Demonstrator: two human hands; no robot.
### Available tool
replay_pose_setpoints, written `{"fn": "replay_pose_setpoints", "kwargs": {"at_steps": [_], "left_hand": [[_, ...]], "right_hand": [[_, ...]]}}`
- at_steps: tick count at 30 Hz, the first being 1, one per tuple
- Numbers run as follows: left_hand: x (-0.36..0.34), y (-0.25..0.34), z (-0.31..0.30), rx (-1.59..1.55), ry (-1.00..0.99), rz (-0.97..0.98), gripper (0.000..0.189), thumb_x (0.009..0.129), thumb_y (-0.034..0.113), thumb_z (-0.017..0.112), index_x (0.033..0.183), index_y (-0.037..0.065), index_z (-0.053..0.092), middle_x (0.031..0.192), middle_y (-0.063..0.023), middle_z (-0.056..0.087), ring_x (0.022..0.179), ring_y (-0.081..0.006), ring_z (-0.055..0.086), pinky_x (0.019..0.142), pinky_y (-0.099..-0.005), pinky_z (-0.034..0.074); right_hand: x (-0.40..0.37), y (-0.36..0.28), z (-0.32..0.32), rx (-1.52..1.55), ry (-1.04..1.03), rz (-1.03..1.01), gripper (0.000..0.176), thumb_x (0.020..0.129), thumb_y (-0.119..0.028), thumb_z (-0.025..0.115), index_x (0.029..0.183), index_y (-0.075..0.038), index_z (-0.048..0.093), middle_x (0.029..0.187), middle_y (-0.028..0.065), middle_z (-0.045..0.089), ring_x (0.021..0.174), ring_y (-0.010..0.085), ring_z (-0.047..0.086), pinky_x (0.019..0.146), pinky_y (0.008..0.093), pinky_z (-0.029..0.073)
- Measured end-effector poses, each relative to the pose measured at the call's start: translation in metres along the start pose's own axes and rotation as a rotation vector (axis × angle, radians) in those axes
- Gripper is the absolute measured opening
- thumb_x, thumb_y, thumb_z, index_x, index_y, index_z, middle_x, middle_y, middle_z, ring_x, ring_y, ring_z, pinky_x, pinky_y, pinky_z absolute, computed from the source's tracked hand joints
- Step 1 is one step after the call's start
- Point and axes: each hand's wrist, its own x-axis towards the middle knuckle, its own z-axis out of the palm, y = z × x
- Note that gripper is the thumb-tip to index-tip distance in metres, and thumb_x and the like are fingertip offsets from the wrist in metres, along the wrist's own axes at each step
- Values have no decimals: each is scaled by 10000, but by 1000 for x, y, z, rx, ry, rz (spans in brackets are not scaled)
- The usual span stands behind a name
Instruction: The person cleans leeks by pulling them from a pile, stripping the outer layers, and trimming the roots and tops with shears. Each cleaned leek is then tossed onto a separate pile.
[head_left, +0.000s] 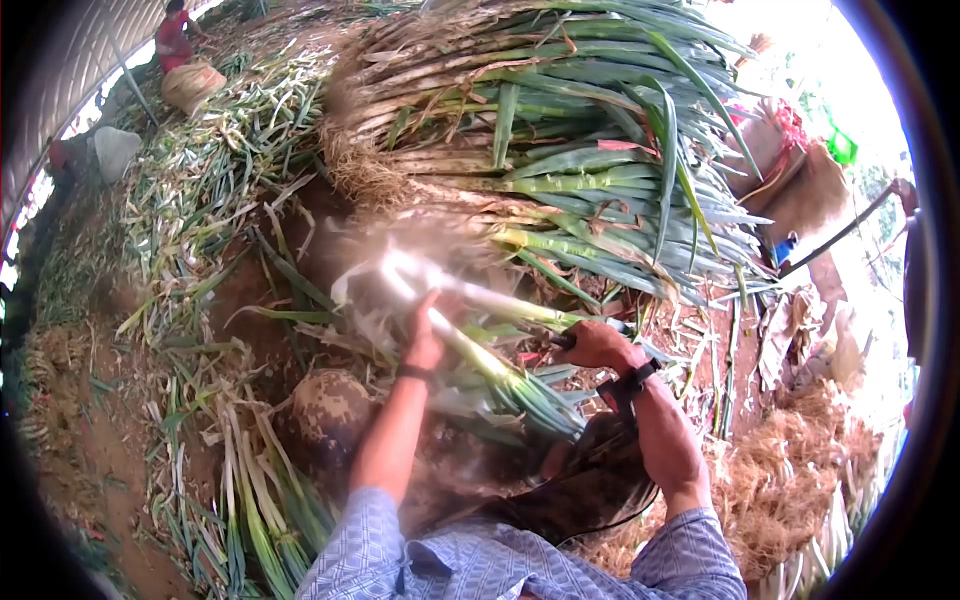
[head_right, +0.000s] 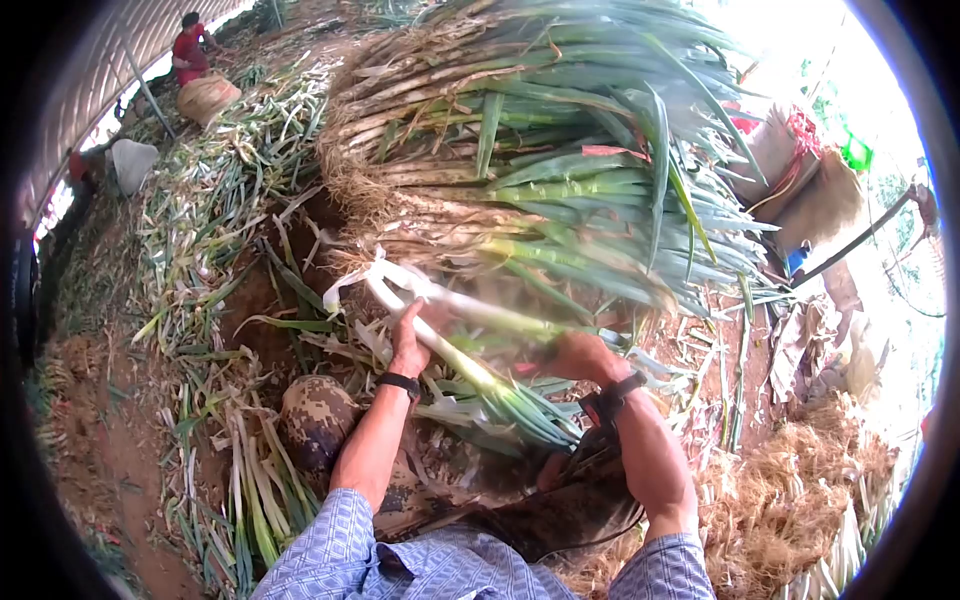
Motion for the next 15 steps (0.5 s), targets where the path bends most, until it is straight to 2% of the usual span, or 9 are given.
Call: {"fn": "replay_pose_setpoints", "kwargs": {"at_steps": [2, 5, 6, 9, 10, 12, 13, 15], "left_hand": [[6, -1, -12, -5, -147, -91, 359, 883, 274, 663, 1118, 11, 590, 999, -124, 677, 901, -275, 671, 802, -427, 553], [-1, -2, -5, 39, -73, -14, 399, 894, 286, 641, 1160, 2, 551, 1119, -144, 642, 999, -288, 646, 884, -435, 534], [-2, -2, -7, 66, -109, -12, 459, 888, 310, 645, 1199, -2, 516, 1182, -155, 612, 1064, -301, 624, 941, -432, 509], [2, 1, -8, 14, -110, 0, 463, 881, 331, 648, 1170, -15, 542, 1146, -160, 628, 1062, -312, 630, 950, -432, 498], [3, 6, -7, -28, -155, 24, 452, 880, 338, 649, 1144, -19, 561, 1123, -161, 633, 1059, -317, 632, 948, -433, 496], [2, 21, 4, -58, -173, 111, 446, 882, 371, 645, 1080, -27, 607, 1089, -174, 646, 1032, -332, 644, 934, -426, 496], [-10, 35, 15, 41, -161, 141, 454, 893, 389, 632, 1103, -13, 607, 1141, -176, 629, 1114, -324, 604, 972, -462, 477], [-4, 48, 13, -12, -222, 184, 456, 910, 398, 611, 1142, 5, 600, 1218, -171, 593, 1220, -301, 529, 1010, -519, 444]], "right_hand": [[-5, 1, 2, 23, 15, -68, 580, 810, -643, 654, 1044, -116, 713, 992, 162, 697, 863, 310, 672, 764, 416, 514], [-14, -7, -5, 54, 2, -77, 568, 814, -629, 658, 1066, -122, 706, 1002, 160, 696, 871, 313, 671, 767, 424, 514], [-15, -6, -6, 31, -14, -85, 533, 815, -591, 668, 1070, -126, 708, 984, 157, 698, 870, 320, 670, 757, 432, 515], [-11, 10, 4, -91, -85, -28, 463, 814, -506, 675, 1085, -132, 708, 980, 162, 696, 861, 327, 671, 759, 437, 515], [-12, 16, 10, -74, -37, -53, 461, 768, -469, 709, 1012, -79, 723, 895, 160, 707, 827, 318, 673, 759, 425, 520], [-22, 23, 10, -23, -118, -18, 449, 774, -471, 708, 1005, -86, 722, 892, 155, 707, 822, 317, 673, 758, 429, 519], [-27, 23, 11, 4, -160, -2, 444, 777, -472, 707, 1001, -89, 722, 890, 153, 707, 819, 317, 672, 758, 430, 519], [-30, 37, 21, 18, -133, -9, 418, 780, -457, 691, 1005, -107, 720, 901, 153, 705, 838, 330, 668, 777, 438, 518]]}}
